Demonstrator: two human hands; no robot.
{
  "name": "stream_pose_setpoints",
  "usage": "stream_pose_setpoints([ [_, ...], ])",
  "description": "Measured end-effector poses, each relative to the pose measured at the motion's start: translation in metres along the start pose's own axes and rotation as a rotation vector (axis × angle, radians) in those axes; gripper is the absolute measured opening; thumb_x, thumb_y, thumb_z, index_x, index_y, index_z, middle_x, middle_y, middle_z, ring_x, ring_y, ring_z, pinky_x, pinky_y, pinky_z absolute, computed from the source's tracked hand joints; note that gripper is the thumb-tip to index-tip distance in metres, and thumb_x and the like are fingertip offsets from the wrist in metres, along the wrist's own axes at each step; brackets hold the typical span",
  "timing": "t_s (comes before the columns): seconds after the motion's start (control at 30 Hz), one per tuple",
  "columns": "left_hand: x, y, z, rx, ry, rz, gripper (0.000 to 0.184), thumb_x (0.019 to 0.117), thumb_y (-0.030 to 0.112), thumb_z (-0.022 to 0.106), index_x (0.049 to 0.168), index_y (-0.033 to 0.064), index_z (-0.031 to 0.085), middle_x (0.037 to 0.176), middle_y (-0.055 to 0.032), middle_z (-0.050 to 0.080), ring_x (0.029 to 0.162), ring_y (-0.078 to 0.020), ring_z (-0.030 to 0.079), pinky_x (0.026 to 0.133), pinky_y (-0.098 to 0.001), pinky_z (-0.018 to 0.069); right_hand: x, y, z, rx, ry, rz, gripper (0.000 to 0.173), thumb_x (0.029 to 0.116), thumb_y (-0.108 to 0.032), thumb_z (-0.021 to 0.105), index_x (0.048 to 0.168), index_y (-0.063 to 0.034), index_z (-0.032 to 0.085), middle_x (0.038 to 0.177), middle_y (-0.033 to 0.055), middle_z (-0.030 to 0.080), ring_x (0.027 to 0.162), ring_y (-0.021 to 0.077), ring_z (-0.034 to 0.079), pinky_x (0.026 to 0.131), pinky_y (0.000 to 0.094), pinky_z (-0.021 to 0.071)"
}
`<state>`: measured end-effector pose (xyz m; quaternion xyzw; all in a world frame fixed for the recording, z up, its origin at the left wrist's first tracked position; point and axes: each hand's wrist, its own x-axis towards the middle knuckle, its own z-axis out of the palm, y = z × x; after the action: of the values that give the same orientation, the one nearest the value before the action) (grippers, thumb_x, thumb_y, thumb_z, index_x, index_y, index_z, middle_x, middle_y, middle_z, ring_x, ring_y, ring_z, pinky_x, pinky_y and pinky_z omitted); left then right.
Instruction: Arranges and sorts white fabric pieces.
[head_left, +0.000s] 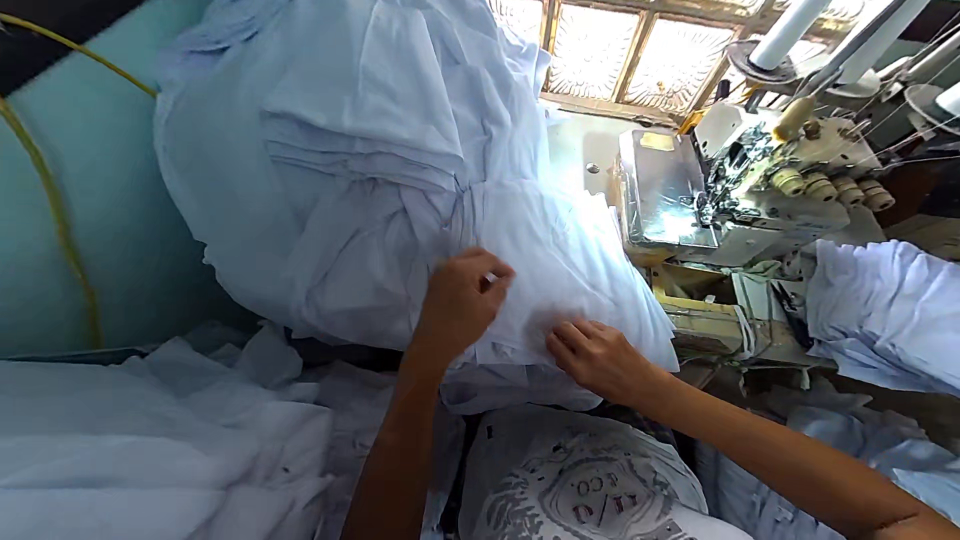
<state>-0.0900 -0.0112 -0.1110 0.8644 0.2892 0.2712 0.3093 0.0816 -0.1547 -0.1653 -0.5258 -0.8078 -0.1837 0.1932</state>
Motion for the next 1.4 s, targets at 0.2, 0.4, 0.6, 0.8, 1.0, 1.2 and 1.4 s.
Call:
stream_pose_setpoints([
  [0.2, -0.007, -0.018, 0.015, -0.077, -0.071, -0.046, 0.01, 0.0937, -0.001, 0.067, 0.098, 0.0002, 0.075, 0.097, -0.0105, 0.069, 0.072, -0.0135, 0.063, 0.066, -0.0302, 0.0542, 0.004, 0.003, -0.004, 0.192, -0.063, 0.187, 0.014, 0.0902, -0.005, 0.06, 0.083, 0.0014, 0.07, 0.076, 0.0155, 0.067, 0.064, 0.0292, 0.069, 0.051, 0.0397, 0.0543],
  [0.4, -0.024, -0.031, 0.024, -0.122, -0.127, 0.045, 0.037, 0.0808, 0.021, 0.085, 0.11, 0.0011, 0.074, 0.116, -0.0124, 0.065, 0.094, -0.0196, 0.065, 0.08, -0.0372, 0.0565, 0.01, 0.055, -0.031, 1.287, -0.306, 0.709, 0.012, 0.0954, -0.002, 0.059, 0.089, -0.0058, 0.068, 0.076, -0.009, 0.064, 0.07, -0.0057, 0.058, 0.069, 0.0136, 0.0489],
  [0.6, -0.021, -0.009, 0.035, 0.204, -0.039, 0.16, 0.041, 0.079, 0.038, 0.084, 0.103, 0.0052, 0.078, 0.107, -0.0166, 0.069, 0.096, -0.038, 0.065, 0.075, -0.0547, 0.0521, 0.013, 0.056, -0.03, 1.367, -0.31, 0.806, 0.018, 0.096, 0.0, 0.057, 0.084, -0.0104, 0.066, 0.071, -0.0127, 0.062, 0.067, -0.0067, 0.056, 0.066, 0.0122, 0.047],
  [0.8, -0.002, 0.007, 0.049, 0.218, -0.055, 0.276, 0.008, 0.0909, 0.009, 0.071, 0.089, 0.004, 0.077, 0.086, -0.0133, 0.068, 0.086, -0.0357, 0.065, 0.073, -0.0517, 0.0499, 0.014, 0.04, -0.03, 1.031, -0.258, 0.762, 0.018, 0.0956, -0.016, 0.067, 0.104, -0.0004, 0.065, 0.082, -0.0002, 0.065, 0.07, -0.001, 0.059, 0.068, 0.0177, 0.0507],
  [1.0, 0.005, 0.008, 0.05, 0.211, -0.087, 0.254, 0.016, 0.0957, 0.015, 0.068, 0.087, 0.0021, 0.074, 0.082, -0.0133, 0.066, 0.084, -0.0358, 0.064, 0.072, -0.0516, 0.0485, 0.021, 0.033, -0.023, 0.547, -0.191, 0.526, 0.02, 0.0969, -0.014, 0.066, 0.089, 0.0044, 0.069, 0.073, 0.0132, 0.063, 0.066, 0.0235, 0.063, 0.062, 0.0396, 0.0509],
  [1.2, 0.011, 0.016, 0.033, 0.139, 0.161, 0.109, 0.042, 0.0808, 0.0, 0.079, 0.122, -0.0009, 0.071, 0.136, -0.0255, 0.06, 0.116, -0.0479, 0.06, 0.091, -0.0626, 0.0495, 0.039, 0.061, -0.079, 1.423, -0.127, 0.813, 0.024, 0.1019, -0.017, 0.054, 0.083, -0.015, 0.069, 0.071, -0.0095, 0.065, 0.063, -0.004, 0.06, 0.057, 0.015, 0.0509],
  [1.4, 0.028, 0.034, 0.031, 0.046, 0.084, -0.099, 0.055, 0.0863, 0.008, 0.079, 0.137, -0.0006, 0.059, 0.127, -0.0275, 0.06, 0.1, -0.0469, 0.065, 0.082, -0.0656, 0.0522, 0.038, 0.075, -0.123, 1.784, 0.519, 0.66, 0.027, 0.1099, -0.034, 0.041, 0.109, -0.0209, 0.065, 0.096, -0.006, 0.071, 0.087, 0.0015, 0.069, 0.076, 0.0209, 0.0596],
])
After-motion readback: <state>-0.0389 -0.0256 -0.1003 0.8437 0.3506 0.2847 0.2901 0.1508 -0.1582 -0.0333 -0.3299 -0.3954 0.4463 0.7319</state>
